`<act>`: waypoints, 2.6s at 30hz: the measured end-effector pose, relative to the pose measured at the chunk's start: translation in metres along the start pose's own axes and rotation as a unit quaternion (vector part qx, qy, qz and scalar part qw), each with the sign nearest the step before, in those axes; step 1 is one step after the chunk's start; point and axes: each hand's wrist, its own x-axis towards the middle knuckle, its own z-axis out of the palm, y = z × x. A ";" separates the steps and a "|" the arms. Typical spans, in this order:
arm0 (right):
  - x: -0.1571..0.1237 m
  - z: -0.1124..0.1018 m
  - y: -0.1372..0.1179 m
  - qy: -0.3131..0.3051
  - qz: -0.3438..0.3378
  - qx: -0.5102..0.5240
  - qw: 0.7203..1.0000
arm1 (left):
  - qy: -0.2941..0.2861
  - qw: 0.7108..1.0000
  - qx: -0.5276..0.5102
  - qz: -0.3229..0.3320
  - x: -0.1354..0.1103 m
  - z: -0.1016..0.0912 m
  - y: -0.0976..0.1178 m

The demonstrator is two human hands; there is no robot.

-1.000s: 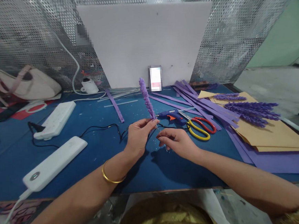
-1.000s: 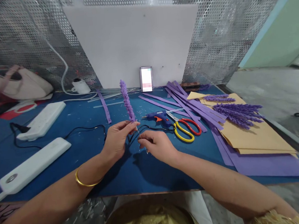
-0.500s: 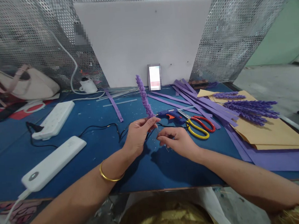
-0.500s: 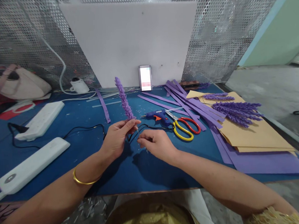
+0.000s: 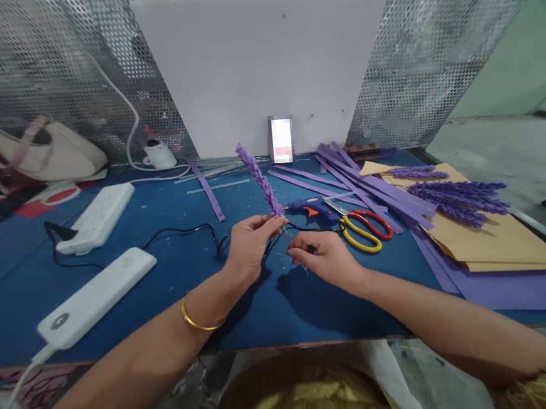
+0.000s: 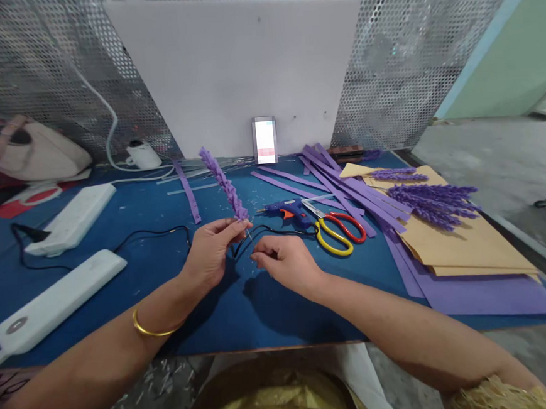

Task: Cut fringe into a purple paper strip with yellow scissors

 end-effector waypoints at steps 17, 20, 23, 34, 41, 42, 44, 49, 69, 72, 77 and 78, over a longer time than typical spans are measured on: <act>0.000 -0.001 0.002 -0.007 -0.018 -0.018 1.000 | -0.015 1.000 -0.016 0.002 0.002 -0.002 0.004; 0.000 0.000 0.001 -0.010 -0.021 -0.036 0.999 | -0.011 1.000 0.002 0.021 0.003 -0.003 0.005; 0.000 0.000 0.001 -0.013 -0.025 -0.058 0.998 | -0.026 0.999 0.025 0.028 0.002 -0.004 0.006; -0.001 -0.001 0.011 -0.001 -0.062 -0.157 0.986 | 0.009 0.995 0.086 0.054 0.004 -0.006 0.003; -0.001 -0.001 0.009 -0.007 -0.063 -0.197 0.978 | -0.024 0.997 0.057 0.042 0.005 -0.007 0.005; -0.001 -0.002 0.009 -0.005 -0.063 -0.203 0.977 | -0.021 0.997 0.054 0.041 0.006 -0.007 0.006; -0.001 -0.003 0.008 0.000 -0.066 -0.217 0.974 | -0.001 0.997 0.057 0.046 0.007 -0.008 0.006; -0.001 -0.003 0.009 -0.006 -0.078 -0.244 0.967 | 0.009 0.994 0.091 0.061 0.008 -0.010 0.006; -0.001 -0.006 0.008 -0.007 -0.083 -0.318 0.944 | -0.018 0.992 0.111 0.049 0.019 -0.015 0.001; -0.001 -0.006 0.007 -0.012 -0.085 -0.322 0.943 | -0.022 0.994 0.097 0.052 0.019 -0.014 0.000; -0.002 -0.005 0.006 -0.024 -0.089 -0.323 0.942 | -0.031 0.995 0.077 0.053 0.016 -0.012 0.003; -0.002 -0.006 0.006 -0.024 -0.089 -0.324 0.941 | -0.035 0.996 0.071 0.050 0.016 -0.012 0.003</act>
